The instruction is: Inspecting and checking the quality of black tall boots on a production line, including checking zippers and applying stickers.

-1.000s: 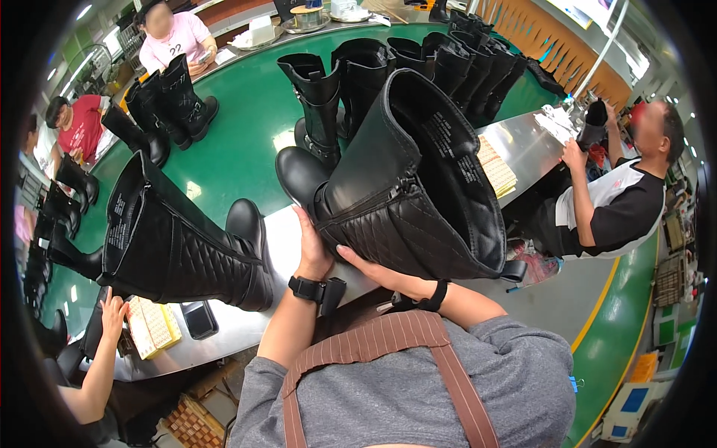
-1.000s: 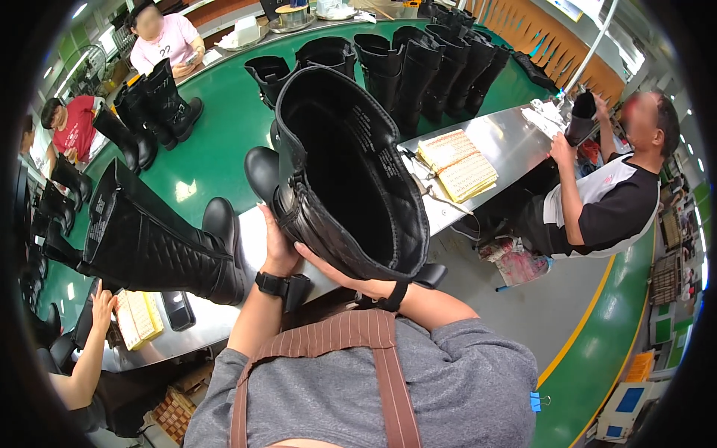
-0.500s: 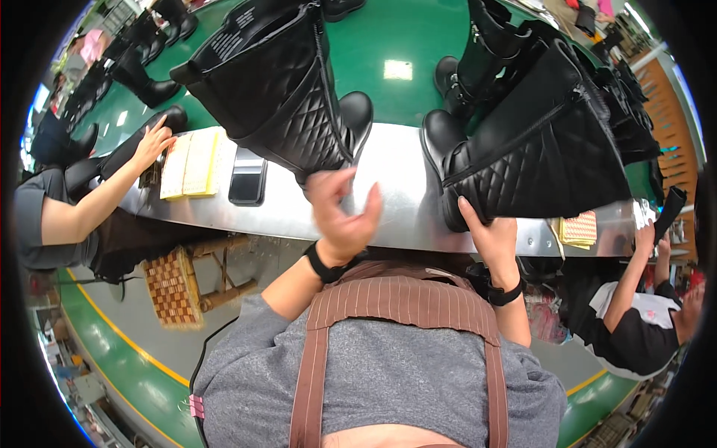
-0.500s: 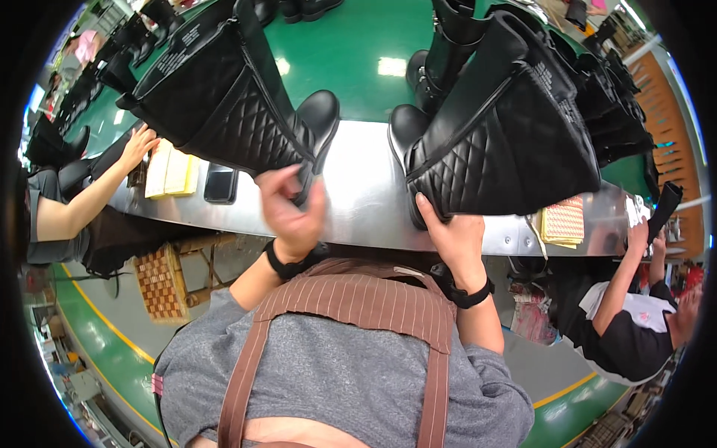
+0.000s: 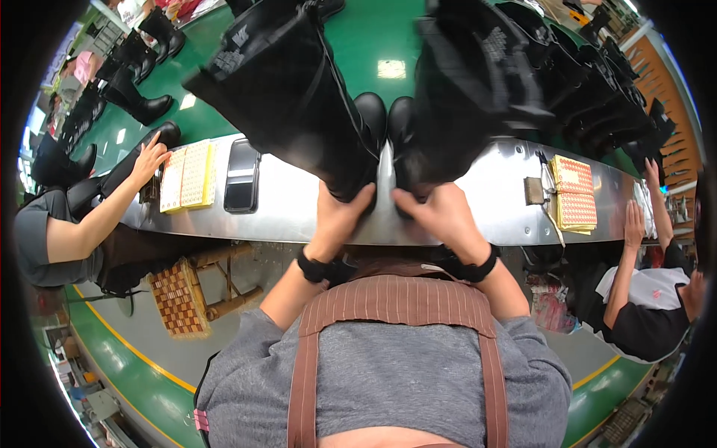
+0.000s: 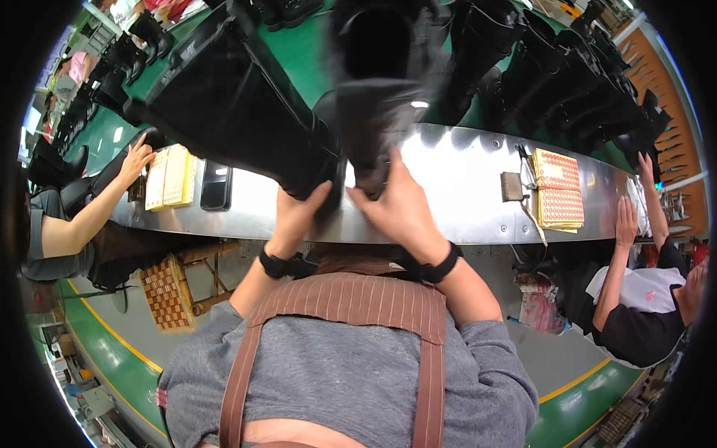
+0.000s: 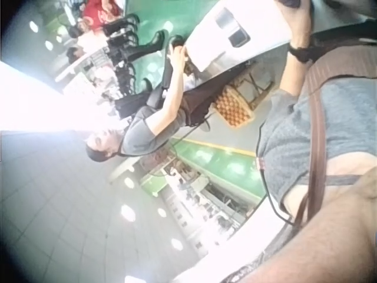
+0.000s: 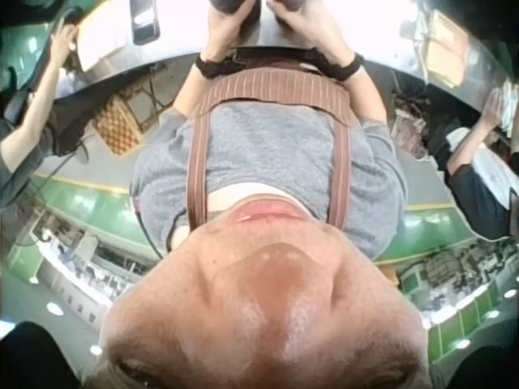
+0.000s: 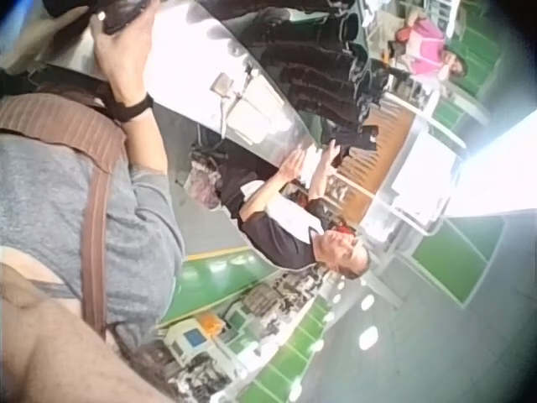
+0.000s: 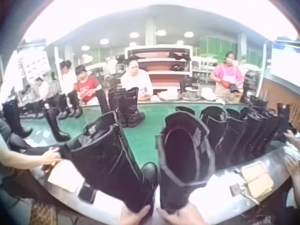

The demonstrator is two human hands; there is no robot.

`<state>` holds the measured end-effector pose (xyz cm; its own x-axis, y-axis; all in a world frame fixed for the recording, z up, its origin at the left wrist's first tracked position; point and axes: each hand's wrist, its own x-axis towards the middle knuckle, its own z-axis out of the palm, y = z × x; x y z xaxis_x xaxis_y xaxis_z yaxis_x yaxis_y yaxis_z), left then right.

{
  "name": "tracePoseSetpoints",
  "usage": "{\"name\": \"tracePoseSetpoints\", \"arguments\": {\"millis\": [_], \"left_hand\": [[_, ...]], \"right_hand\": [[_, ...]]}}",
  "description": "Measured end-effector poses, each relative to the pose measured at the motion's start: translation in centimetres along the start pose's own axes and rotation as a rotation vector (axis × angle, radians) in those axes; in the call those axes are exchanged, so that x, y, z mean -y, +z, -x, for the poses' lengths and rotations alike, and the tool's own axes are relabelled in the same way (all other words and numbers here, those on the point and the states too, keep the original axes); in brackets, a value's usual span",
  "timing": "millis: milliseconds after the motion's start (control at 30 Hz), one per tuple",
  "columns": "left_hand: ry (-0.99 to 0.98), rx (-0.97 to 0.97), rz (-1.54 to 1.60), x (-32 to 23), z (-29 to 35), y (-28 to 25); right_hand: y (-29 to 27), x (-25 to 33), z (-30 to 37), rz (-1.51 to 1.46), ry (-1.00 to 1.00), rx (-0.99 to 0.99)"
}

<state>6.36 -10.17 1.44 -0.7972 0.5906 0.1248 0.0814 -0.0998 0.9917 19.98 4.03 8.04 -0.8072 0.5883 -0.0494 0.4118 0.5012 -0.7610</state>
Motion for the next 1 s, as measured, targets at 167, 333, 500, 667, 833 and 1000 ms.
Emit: {"name": "tracePoseSetpoints", "arguments": {"millis": [167, 333, 500, 667, 833, 1000], "left_hand": [[-0.023, -0.010, 0.066, 0.6, -0.1, 0.3], [-0.307, 0.313, 0.137, 0.1, -4.3, -6.2], [-0.403, 0.637, -0.041, 1.7, -10.1, -7.9], [-0.464, 0.751, -0.104, 1.0, -12.0, -7.2], [-0.457, 0.817, -0.107, 1.7, -12.2, -6.0], [-0.398, 0.687, 0.080, 1.3, -8.3, -5.7]], "right_hand": [[0.3, 0.9, 1.1, 0.079, -0.195, -0.041], [-0.5, 1.5, 4.2, -0.053, -0.214, 0.231], [-2.3, 0.6, 4.8, -0.236, -0.139, 0.321], [-2.3, -0.5, 4.6, -0.241, -0.269, 0.379], [-1.2, -1.2, 4.1, -0.395, -0.290, 0.307], [0.2, -0.9, 4.0, -0.408, -0.121, 0.183]]}}
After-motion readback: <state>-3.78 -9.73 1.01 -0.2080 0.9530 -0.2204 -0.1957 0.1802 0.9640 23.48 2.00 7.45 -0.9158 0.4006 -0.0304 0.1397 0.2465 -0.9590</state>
